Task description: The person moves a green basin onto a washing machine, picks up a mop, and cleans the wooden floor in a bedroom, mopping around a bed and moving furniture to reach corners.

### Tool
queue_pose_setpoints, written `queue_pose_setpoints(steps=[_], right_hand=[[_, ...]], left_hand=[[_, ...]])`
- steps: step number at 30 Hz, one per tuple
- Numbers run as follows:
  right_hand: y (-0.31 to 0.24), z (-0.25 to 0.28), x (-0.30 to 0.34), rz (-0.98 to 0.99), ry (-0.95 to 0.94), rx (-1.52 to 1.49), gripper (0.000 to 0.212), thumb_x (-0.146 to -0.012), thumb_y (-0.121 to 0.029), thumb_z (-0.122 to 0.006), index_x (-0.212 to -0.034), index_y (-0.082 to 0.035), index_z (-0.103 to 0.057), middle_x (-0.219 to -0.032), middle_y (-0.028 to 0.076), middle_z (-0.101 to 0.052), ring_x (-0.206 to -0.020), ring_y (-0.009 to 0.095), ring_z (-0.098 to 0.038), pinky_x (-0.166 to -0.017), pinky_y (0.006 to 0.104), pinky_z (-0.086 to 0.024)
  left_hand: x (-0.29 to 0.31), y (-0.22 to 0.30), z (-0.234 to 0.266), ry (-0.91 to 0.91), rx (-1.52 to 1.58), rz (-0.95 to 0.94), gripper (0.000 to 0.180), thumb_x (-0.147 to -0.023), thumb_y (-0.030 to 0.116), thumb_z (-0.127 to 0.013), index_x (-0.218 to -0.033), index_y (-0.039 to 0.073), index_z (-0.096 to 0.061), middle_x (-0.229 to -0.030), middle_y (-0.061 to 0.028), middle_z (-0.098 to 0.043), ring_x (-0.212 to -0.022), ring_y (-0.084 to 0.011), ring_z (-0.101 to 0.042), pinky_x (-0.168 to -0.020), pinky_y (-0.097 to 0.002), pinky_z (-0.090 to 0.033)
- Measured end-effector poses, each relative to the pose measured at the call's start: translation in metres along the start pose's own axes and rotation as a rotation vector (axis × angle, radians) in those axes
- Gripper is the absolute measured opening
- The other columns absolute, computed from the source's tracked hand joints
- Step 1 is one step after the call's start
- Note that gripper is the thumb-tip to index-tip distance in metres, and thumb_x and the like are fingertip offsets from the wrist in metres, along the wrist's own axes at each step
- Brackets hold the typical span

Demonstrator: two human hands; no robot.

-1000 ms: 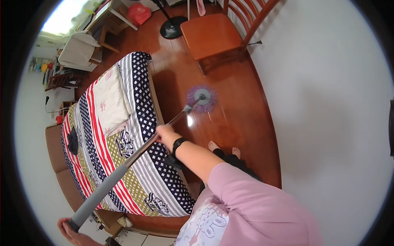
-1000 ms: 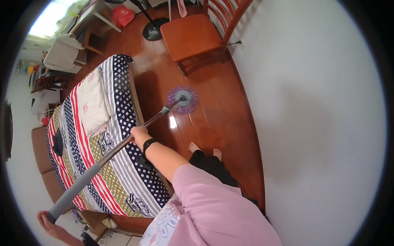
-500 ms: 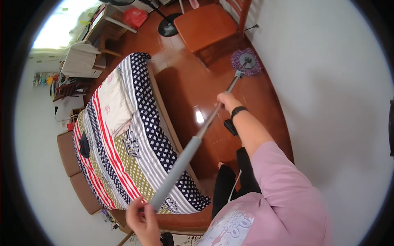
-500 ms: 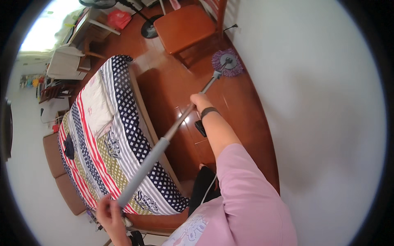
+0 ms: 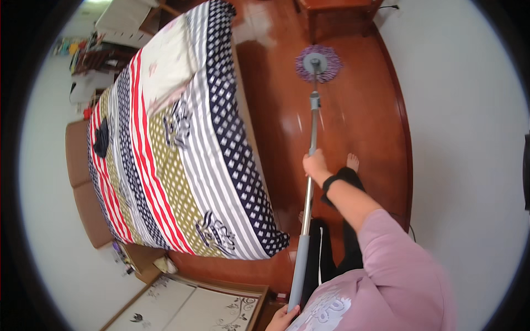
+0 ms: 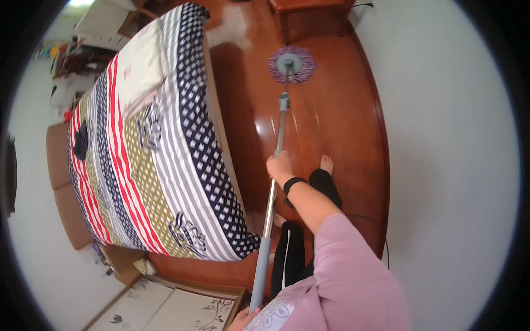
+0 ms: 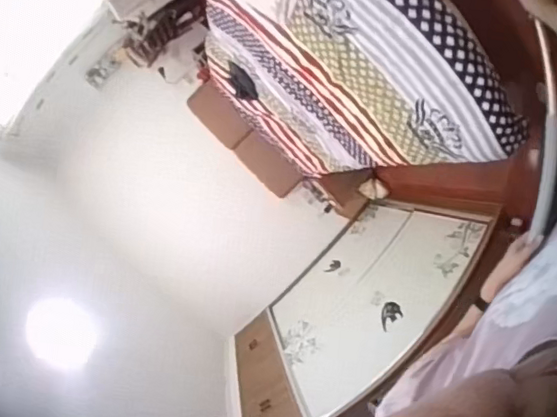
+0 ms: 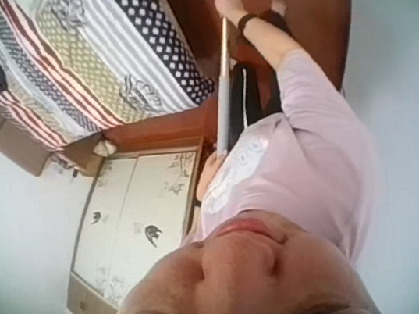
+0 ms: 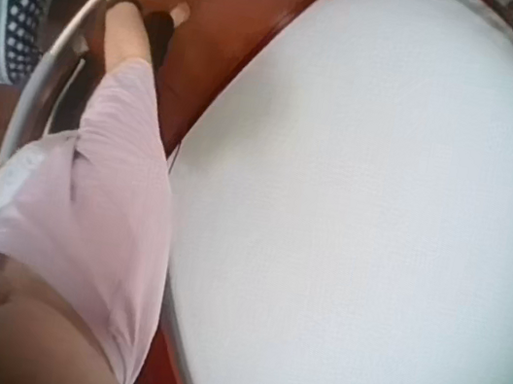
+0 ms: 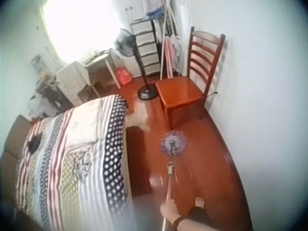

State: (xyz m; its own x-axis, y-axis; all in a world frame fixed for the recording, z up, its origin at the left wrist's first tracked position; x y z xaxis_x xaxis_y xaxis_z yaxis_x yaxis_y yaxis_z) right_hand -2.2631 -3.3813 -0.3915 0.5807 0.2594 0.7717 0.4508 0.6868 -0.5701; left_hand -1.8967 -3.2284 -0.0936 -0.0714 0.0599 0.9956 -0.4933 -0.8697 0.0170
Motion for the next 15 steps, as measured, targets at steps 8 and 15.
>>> queue_pose_setpoints(steps=[8,15], right_hand=[[0.196,-0.133,0.208,0.206,-0.232,0.359,0.036,-0.08,-0.013,-0.051,-0.101,0.011,-0.034,-0.07,0.023,-0.055,-0.062,0.034,-0.059,-0.052,0.0394,-0.048],[0.35,-0.08,0.376,-0.308,-0.699,0.806,0.051,-0.078,-0.023,-0.056,-0.107,0.008,-0.028,-0.079,0.022,-0.055,-0.06,0.032,-0.06,-0.037,0.0384,-0.048]], left_hand=[[0.053,-0.228,0.089,0.275,-0.151,0.256,0.026,-0.081,0.025,-0.05,-0.079,0.0,-0.059,-0.07,-0.011,-0.058,-0.065,-0.0221,-0.057,-0.057,-0.0331,-0.043],[0.112,-0.319,0.079,0.293,-0.341,0.48,0.034,-0.082,0.033,-0.048,-0.076,0.001,-0.058,-0.065,-0.0112,-0.057,-0.063,-0.0219,-0.056,-0.058,-0.0324,-0.043]])
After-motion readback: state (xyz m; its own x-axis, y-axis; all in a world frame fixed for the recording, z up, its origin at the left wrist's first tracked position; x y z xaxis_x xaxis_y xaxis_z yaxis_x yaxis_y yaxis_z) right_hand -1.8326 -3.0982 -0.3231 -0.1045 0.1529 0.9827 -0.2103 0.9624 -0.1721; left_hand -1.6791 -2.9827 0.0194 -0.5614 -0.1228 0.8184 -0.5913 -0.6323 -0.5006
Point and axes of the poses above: each hand's wrist, its own x-axis away from the middle knuckle, its own z-axis out of the back of the hand, y = z × x, the point moved 4 cm from there along -x, towards the middle knuckle
